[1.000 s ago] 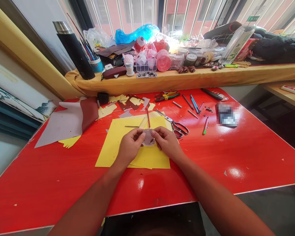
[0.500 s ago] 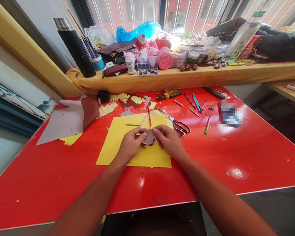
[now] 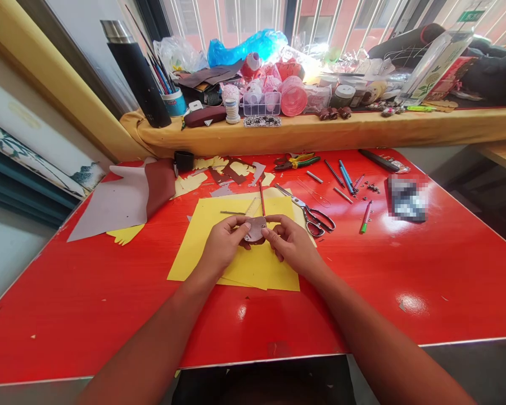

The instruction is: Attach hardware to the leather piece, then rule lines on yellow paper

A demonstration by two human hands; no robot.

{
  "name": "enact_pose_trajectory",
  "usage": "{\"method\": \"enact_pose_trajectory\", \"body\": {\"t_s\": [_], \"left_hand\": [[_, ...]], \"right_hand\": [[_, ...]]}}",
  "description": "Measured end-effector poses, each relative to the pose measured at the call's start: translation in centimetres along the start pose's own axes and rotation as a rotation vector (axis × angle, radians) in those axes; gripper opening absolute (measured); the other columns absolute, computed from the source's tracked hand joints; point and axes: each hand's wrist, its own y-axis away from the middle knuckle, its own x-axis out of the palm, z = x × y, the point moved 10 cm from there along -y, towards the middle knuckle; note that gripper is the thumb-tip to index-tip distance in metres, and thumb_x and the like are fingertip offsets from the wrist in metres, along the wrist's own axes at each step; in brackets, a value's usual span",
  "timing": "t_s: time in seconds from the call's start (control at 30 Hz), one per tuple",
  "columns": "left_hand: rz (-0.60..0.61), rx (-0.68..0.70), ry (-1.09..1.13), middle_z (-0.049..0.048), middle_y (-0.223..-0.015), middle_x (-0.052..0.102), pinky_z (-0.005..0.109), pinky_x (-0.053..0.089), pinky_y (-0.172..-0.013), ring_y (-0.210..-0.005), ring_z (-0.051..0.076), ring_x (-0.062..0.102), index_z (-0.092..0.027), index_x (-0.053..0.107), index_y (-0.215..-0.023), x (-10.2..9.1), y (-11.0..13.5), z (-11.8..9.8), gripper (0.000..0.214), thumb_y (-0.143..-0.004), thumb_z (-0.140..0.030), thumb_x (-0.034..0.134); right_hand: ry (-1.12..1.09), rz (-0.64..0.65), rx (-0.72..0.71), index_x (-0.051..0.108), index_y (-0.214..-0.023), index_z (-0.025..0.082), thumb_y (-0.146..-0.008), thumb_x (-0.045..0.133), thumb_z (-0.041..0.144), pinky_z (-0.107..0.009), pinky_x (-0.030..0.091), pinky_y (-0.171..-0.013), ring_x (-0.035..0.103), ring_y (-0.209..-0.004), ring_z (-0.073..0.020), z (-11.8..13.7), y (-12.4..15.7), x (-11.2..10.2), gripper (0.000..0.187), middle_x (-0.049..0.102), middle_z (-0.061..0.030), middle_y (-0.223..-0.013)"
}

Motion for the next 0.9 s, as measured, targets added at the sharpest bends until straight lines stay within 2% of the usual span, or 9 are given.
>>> {"method": "enact_pose_trajectory", "body": {"t_s": [0.17,0.3,0.47,0.57,0.7,0.9], "left_hand": [[0.009,-0.014,0.038,0.0056,-0.080,0.076,0.031,0.055,-0.058,-0.069,0.020,0.070,-0.015,0.074,-0.099,0.2,0.2,0.1,0.049,-0.073,-0.055,0.085],[0.102,-0.059,0.100,0.0082,-0.088,0.078,0.030,0.053,-0.062,-0.079,0.023,0.075,-0.016,0.073,-0.101,1.2,0.5,0.0,0.052,-0.075,-0.059,0.084],[0.229,-0.035,0.057,0.0094,-0.105,0.079,0.035,0.057,-0.081,-0.099,0.027,0.077,-0.019,0.072,-0.114,2.1,1.2,-0.6,0.053,-0.074,-0.049,0.090],[0.239,-0.036,0.067,0.0088,-0.111,0.079,0.039,0.058,-0.090,-0.105,0.028,0.076,-0.021,0.072,-0.113,2.1,1.2,-0.4,0.051,-0.071,-0.041,0.092],[0.189,-0.035,0.050,0.0082,-0.107,0.079,0.035,0.056,-0.082,-0.099,0.026,0.076,-0.020,0.072,-0.110,1.6,1.0,-0.1,0.046,-0.071,-0.037,0.089],[0.169,-0.005,-0.015,0.0078,-0.096,0.079,0.035,0.054,-0.075,-0.087,0.023,0.072,-0.019,0.073,-0.105,1.4,0.8,-0.3,0.040,-0.076,-0.043,0.084]], "right_hand": [[0.020,0.034,0.028,0.064,-0.105,0.021,-0.096,0.062,0.058,-0.025,0.040,-0.043,0.050,-0.041,-0.0115,-0.3,0.0,0.4,0.039,0.056,0.0076,-0.058],[0.011,-0.005,0.054,0.062,-0.091,0.022,-0.096,0.061,0.058,-0.025,0.038,-0.043,0.048,-0.041,-0.0115,-0.6,-0.1,0.1,0.036,0.056,0.0067,-0.055],[-0.005,-0.043,0.067,0.060,-0.085,0.023,-0.095,0.063,0.061,-0.025,0.036,-0.042,0.047,-0.040,-0.0116,-1.1,-0.2,-0.3,0.040,0.056,0.0062,-0.052],[-0.006,-0.039,0.063,0.060,-0.084,0.023,-0.094,0.063,0.061,-0.025,0.036,-0.042,0.047,-0.040,-0.0115,-1.1,-0.2,-0.3,0.040,0.055,0.0060,-0.051],[-0.007,-0.029,0.068,0.061,-0.087,0.023,-0.095,0.063,0.059,-0.025,0.036,-0.043,0.047,-0.040,-0.0114,-1.1,-0.1,-0.2,0.037,0.055,0.0063,-0.052],[-0.001,-0.043,0.056,0.066,-0.098,0.022,-0.095,0.062,0.056,-0.025,0.037,-0.042,0.047,-0.039,-0.0116,-0.8,-0.1,-0.3,0.035,0.056,0.0073,-0.053]]}}
